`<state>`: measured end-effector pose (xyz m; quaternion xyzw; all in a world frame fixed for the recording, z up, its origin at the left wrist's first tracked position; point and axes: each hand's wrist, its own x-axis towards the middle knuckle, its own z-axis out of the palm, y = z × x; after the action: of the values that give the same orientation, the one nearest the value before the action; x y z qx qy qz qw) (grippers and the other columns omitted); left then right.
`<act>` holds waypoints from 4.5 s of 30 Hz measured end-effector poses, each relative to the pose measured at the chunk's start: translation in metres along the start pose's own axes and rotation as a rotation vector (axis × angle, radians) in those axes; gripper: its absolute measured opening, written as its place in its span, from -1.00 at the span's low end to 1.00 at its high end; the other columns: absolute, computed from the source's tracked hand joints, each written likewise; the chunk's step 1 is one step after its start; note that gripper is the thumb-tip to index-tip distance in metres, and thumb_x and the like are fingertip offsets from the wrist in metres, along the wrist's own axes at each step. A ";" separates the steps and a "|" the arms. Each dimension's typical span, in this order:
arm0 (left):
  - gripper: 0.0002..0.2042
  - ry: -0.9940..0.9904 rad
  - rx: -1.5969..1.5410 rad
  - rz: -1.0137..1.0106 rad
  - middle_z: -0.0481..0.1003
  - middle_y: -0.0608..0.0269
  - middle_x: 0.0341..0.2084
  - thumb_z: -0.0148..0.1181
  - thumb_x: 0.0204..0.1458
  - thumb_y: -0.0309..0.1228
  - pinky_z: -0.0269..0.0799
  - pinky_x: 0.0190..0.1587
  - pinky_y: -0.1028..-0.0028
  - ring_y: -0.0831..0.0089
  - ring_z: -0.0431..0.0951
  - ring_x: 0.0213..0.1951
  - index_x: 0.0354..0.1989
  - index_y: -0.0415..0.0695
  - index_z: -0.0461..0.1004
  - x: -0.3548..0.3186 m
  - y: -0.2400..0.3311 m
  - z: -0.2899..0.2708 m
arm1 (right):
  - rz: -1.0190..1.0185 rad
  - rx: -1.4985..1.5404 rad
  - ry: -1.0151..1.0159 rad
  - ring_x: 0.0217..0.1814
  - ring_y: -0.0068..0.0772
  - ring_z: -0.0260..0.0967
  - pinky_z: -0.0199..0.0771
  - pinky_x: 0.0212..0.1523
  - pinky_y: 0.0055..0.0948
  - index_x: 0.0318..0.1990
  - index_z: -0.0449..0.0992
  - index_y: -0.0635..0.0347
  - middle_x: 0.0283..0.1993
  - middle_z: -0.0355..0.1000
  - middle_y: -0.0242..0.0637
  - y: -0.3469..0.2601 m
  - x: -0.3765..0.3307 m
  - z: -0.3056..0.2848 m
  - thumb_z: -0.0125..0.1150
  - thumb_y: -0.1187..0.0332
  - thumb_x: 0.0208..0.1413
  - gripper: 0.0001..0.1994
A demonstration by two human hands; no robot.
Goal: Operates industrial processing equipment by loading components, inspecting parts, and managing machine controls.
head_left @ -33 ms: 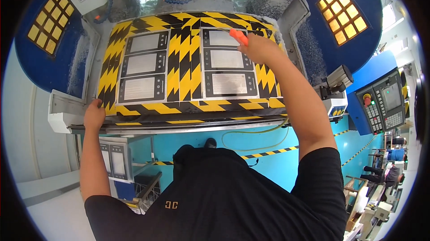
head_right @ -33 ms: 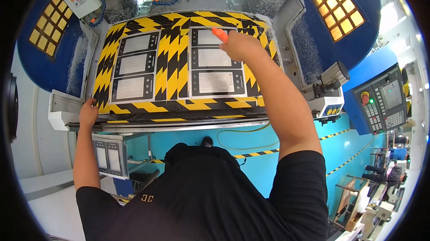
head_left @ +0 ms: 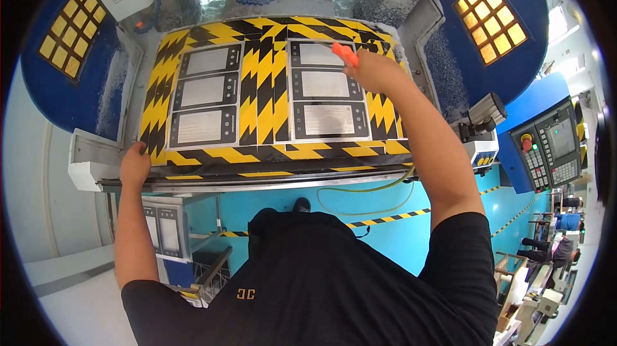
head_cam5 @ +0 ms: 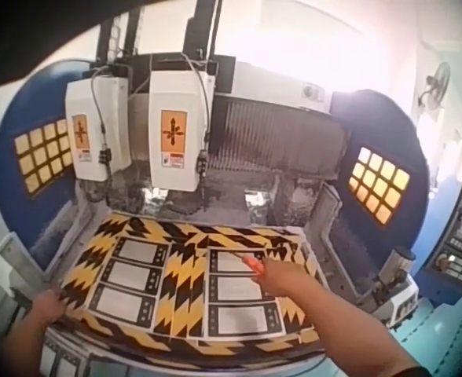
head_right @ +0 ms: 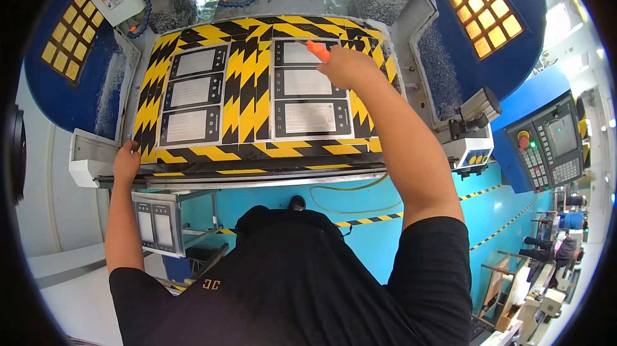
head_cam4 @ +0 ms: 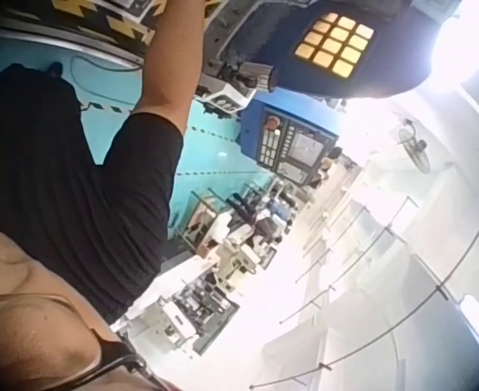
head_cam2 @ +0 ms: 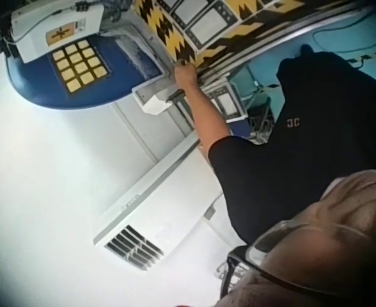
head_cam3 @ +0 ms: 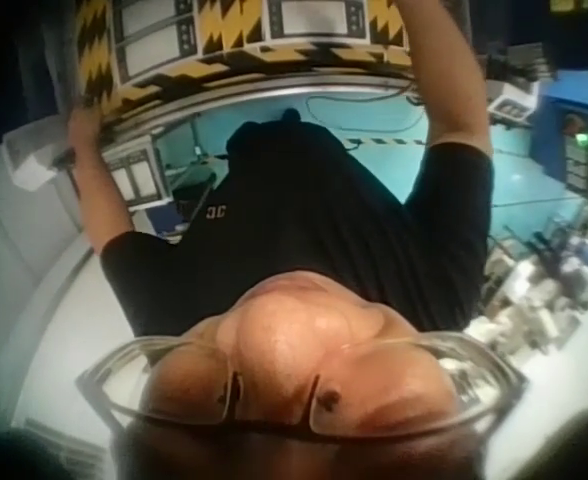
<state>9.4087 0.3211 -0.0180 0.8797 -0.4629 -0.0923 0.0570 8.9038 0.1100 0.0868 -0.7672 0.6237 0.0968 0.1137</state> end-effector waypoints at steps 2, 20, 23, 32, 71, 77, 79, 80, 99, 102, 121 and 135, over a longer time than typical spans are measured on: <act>-0.62 0.007 -0.003 0.008 0.51 0.00 -0.11 -0.03 -0.07 -0.40 0.36 0.02 0.21 0.02 0.47 -0.02 -0.02 -0.07 0.45 -0.001 -0.007 0.002 | 0.046 -0.013 0.004 -0.09 -0.04 0.46 0.41 -0.09 -0.17 -0.05 0.38 0.28 -0.15 0.49 -0.04 0.016 -0.004 0.005 0.05 -0.04 0.14 -0.50; -0.62 -0.041 0.038 0.063 0.51 0.01 -0.12 -0.04 -0.09 -0.41 0.36 0.00 0.20 0.04 0.48 -0.04 -0.04 -0.04 0.45 0.006 -0.011 0.013 | 0.051 0.196 0.039 -0.22 0.07 0.48 0.44 -0.21 -0.05 -0.05 0.31 0.21 -0.27 0.50 0.01 0.001 -0.066 0.049 0.04 -0.04 0.15 -0.53; -0.63 -0.033 0.033 0.056 0.51 0.00 -0.13 -0.04 -0.10 -0.41 0.37 0.00 0.22 0.04 0.48 -0.03 -0.05 -0.05 0.46 0.009 -0.011 0.010 | -0.051 0.193 0.048 -0.22 0.06 0.48 0.44 -0.21 -0.07 -0.05 0.31 0.22 -0.27 0.50 -0.02 0.002 -0.056 0.065 0.04 -0.04 0.15 -0.53; -0.63 -0.045 -0.011 0.082 0.52 0.03 -0.12 -0.06 -0.08 -0.44 0.37 0.00 0.26 0.05 0.48 -0.03 -0.05 -0.08 0.45 0.017 -0.027 0.025 | -0.016 0.023 -0.068 -0.35 0.03 0.48 0.43 -0.30 -0.09 -0.14 0.32 0.25 -0.42 0.48 -0.02 0.058 -0.176 0.050 0.10 -0.08 0.10 -0.50; -0.43 -0.457 -0.584 -0.042 0.45 0.04 -0.14 0.14 -0.06 -0.40 0.33 -0.09 0.43 0.31 0.45 -0.18 0.18 -0.33 0.24 0.074 0.034 0.040 | -0.161 -0.045 -0.068 -0.41 -0.02 0.49 0.44 -0.43 -0.08 -0.11 0.35 0.17 -0.49 0.48 -0.09 -0.056 -0.130 0.054 0.12 0.04 0.11 -0.61; -0.41 -0.539 -0.630 0.026 0.31 -0.10 0.13 0.14 0.00 -0.41 0.20 0.15 0.40 0.22 0.32 0.15 0.24 -0.31 0.17 0.073 0.031 0.040 | 0.257 0.003 0.182 -0.35 0.10 0.47 0.44 -0.34 -0.05 -0.15 0.32 0.22 -0.43 0.49 -0.01 0.067 -0.124 0.056 0.09 0.07 0.14 -0.62; -0.41 -0.514 -0.637 0.077 0.29 -0.11 0.16 0.13 0.02 -0.42 0.18 0.18 0.39 0.21 0.29 0.19 0.25 -0.30 0.15 0.061 0.034 0.044 | 0.340 0.093 0.092 -0.31 0.14 0.45 0.41 -0.31 -0.02 -0.12 0.30 0.18 -0.37 0.49 0.02 0.077 -0.137 0.045 0.14 0.06 0.11 -0.61; -0.42 -0.482 -0.690 0.087 0.25 -0.12 0.19 0.12 0.03 -0.43 0.14 0.20 0.38 0.19 0.23 0.23 0.25 -0.29 0.14 0.050 0.040 0.041 | 0.319 0.031 0.015 -0.31 0.12 0.46 0.41 -0.33 -0.02 -0.10 0.28 0.18 -0.40 0.49 0.00 0.069 -0.151 0.046 0.16 0.07 0.09 -0.60; -0.46 -0.925 -0.995 -0.082 0.42 0.24 -0.16 0.14 0.01 -0.34 0.33 -0.03 0.43 0.42 0.40 -0.14 0.21 -0.16 0.23 -0.063 0.295 0.074 | 0.103 0.273 0.039 -0.16 0.16 0.42 0.36 -0.18 -0.06 -0.08 0.31 0.22 -0.22 0.46 0.10 0.195 -0.110 0.021 0.13 0.04 0.12 -0.58; -0.48 -0.934 -1.039 -0.155 0.42 0.24 -0.15 0.12 0.02 -0.35 0.33 -0.03 0.39 0.39 0.41 -0.12 0.20 -0.16 0.22 -0.063 0.307 0.090 | 0.088 0.269 0.094 -0.20 0.13 0.44 0.38 -0.21 -0.07 -0.09 0.32 0.22 -0.28 0.47 0.06 0.200 -0.108 0.023 0.13 0.05 0.12 -0.58; -0.65 -0.762 -1.053 -0.269 0.42 0.32 -0.33 0.12 0.02 -0.39 0.37 -0.21 0.47 0.47 0.41 -0.30 0.01 -0.16 0.35 -0.074 0.325 0.113 | -0.104 0.091 -0.137 -0.32 0.09 0.44 0.38 -0.29 -0.06 -0.12 0.38 0.14 -0.43 0.47 -0.06 0.210 -0.158 0.019 0.21 0.11 0.06 -0.64; -0.75 -0.394 -0.250 0.078 0.55 -0.13 -0.44 0.15 -0.20 -0.39 0.46 -0.35 0.21 0.02 0.58 -0.43 -0.42 -0.37 0.55 -0.047 0.321 0.159 | -0.261 0.164 -0.103 -0.34 0.14 0.42 0.38 -0.31 -0.03 -0.14 0.37 0.16 -0.44 0.46 0.01 0.195 -0.182 0.015 0.21 0.13 0.05 -0.65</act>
<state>9.0904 0.1766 -0.1086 0.8123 -0.4837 -0.3166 0.0775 8.6763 0.2461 0.1149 -0.8239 0.5180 0.0689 0.2193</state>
